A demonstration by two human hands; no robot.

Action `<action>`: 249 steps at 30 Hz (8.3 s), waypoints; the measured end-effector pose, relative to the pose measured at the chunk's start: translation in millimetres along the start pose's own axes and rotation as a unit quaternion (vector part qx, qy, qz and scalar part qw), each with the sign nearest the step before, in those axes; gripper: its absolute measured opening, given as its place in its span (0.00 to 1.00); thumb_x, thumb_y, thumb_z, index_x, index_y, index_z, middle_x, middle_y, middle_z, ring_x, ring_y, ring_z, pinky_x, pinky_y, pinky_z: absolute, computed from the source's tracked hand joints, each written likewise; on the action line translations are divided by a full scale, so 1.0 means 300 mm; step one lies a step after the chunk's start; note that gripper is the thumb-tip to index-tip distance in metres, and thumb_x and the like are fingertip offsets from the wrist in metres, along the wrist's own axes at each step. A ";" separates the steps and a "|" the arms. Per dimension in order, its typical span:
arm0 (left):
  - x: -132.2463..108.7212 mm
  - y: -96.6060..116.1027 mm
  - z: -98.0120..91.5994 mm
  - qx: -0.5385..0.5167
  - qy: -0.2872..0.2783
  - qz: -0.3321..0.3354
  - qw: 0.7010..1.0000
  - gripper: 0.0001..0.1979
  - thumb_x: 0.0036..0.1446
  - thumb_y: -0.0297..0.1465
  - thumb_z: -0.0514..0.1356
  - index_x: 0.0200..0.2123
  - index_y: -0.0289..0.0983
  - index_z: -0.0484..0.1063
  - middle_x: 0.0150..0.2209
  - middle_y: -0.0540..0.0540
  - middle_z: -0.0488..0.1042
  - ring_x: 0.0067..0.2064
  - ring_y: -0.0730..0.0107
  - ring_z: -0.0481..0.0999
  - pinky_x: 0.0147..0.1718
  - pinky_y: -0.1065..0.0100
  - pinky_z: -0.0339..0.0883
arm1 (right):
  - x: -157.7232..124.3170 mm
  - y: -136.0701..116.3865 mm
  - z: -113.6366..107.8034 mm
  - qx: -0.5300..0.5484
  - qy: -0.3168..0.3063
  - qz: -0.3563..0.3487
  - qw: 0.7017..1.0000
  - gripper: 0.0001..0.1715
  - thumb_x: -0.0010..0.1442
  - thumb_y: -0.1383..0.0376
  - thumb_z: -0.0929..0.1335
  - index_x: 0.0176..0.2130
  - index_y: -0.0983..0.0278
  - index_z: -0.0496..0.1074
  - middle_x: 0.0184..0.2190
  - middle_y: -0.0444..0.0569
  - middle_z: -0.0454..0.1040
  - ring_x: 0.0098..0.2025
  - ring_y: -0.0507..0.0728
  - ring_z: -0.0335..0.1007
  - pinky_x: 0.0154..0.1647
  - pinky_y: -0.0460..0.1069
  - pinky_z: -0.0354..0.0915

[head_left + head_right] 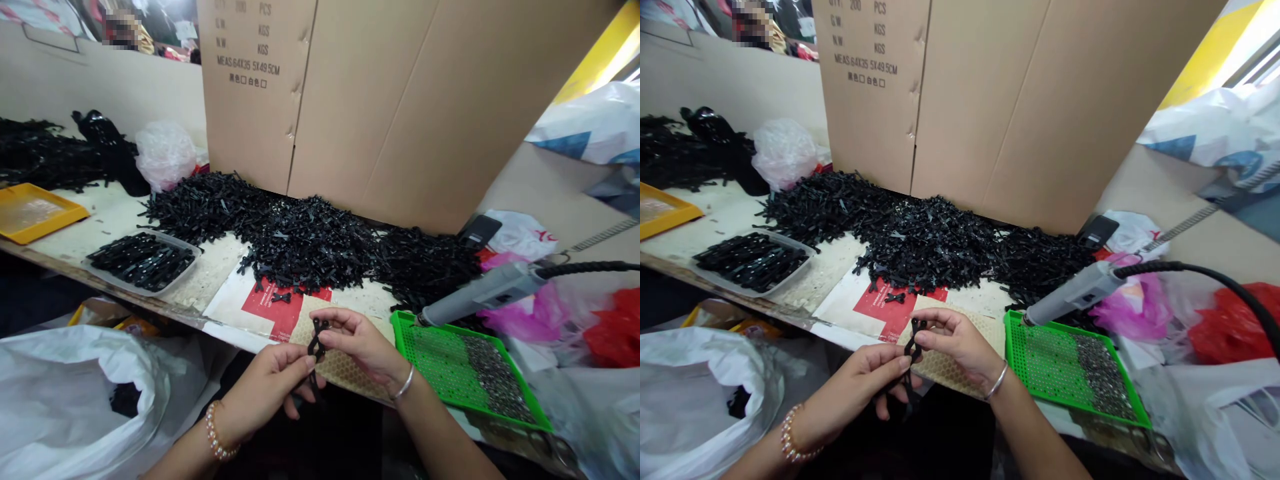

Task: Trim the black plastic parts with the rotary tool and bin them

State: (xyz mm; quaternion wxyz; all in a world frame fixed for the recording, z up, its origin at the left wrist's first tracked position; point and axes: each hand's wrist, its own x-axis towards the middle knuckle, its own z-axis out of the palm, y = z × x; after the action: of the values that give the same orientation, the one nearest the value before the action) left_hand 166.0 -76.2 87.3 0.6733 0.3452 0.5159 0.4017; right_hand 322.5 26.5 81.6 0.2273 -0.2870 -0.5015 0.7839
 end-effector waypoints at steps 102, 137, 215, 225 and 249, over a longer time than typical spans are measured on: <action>0.486 -0.034 0.330 -0.115 -0.007 -0.078 0.990 0.08 0.45 0.25 0.69 0.27 0.30 0.72 0.26 0.46 0.75 0.27 0.74 0.74 0.29 0.71 0.72 | -0.060 -0.139 -0.394 -0.211 0.404 -0.360 0.814 0.33 0.56 0.58 0.70 0.58 0.59 0.60 0.27 0.40 0.69 0.30 0.54 0.69 0.38 0.50 0.69; 0.519 0.000 0.344 -0.056 -0.021 -0.119 0.991 0.19 0.35 0.31 0.74 0.18 0.34 0.64 0.20 0.48 0.73 0.22 0.73 0.73 0.22 0.72 0.69 | -0.180 -0.029 -0.439 -0.077 0.404 -0.362 0.837 0.13 0.60 0.55 0.69 0.36 0.61 0.66 0.15 0.36 0.57 0.16 0.50 0.53 0.18 0.45 0.55; 0.544 -0.052 0.335 -0.043 -0.037 -0.090 0.994 0.13 0.41 0.30 0.70 0.22 0.32 0.67 0.22 0.48 0.73 0.23 0.74 0.72 0.24 0.69 0.73 | -0.043 -0.115 -0.338 0.069 0.347 -0.389 0.850 0.18 0.53 0.52 0.72 0.35 0.62 0.66 0.12 0.33 0.56 0.14 0.47 0.49 0.17 0.42 0.55; 0.539 -0.041 0.337 -0.047 -0.034 -0.092 0.994 0.17 0.38 0.32 0.72 0.22 0.32 0.66 0.22 0.47 0.73 0.23 0.73 0.73 0.24 0.69 0.73 | -0.036 -0.103 -0.338 0.058 0.337 -0.403 0.849 0.16 0.55 0.54 0.71 0.35 0.62 0.67 0.12 0.33 0.56 0.14 0.48 0.49 0.17 0.42 0.56; 0.543 -0.049 0.333 -0.054 -0.032 -0.080 0.995 0.16 0.38 0.30 0.72 0.19 0.32 0.66 0.21 0.48 0.73 0.23 0.74 0.72 0.24 0.68 0.73 | -0.011 -0.094 -0.333 0.003 0.266 -0.362 0.893 0.14 0.56 0.57 0.70 0.32 0.62 0.64 0.13 0.34 0.56 0.14 0.47 0.51 0.16 0.41 0.56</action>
State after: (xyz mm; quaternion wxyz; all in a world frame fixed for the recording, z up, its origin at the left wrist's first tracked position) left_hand 289.4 58.3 29.3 0.7371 0.2788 0.4979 0.3620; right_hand 394.5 100.9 74.9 0.6211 -0.2826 -0.4894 0.5430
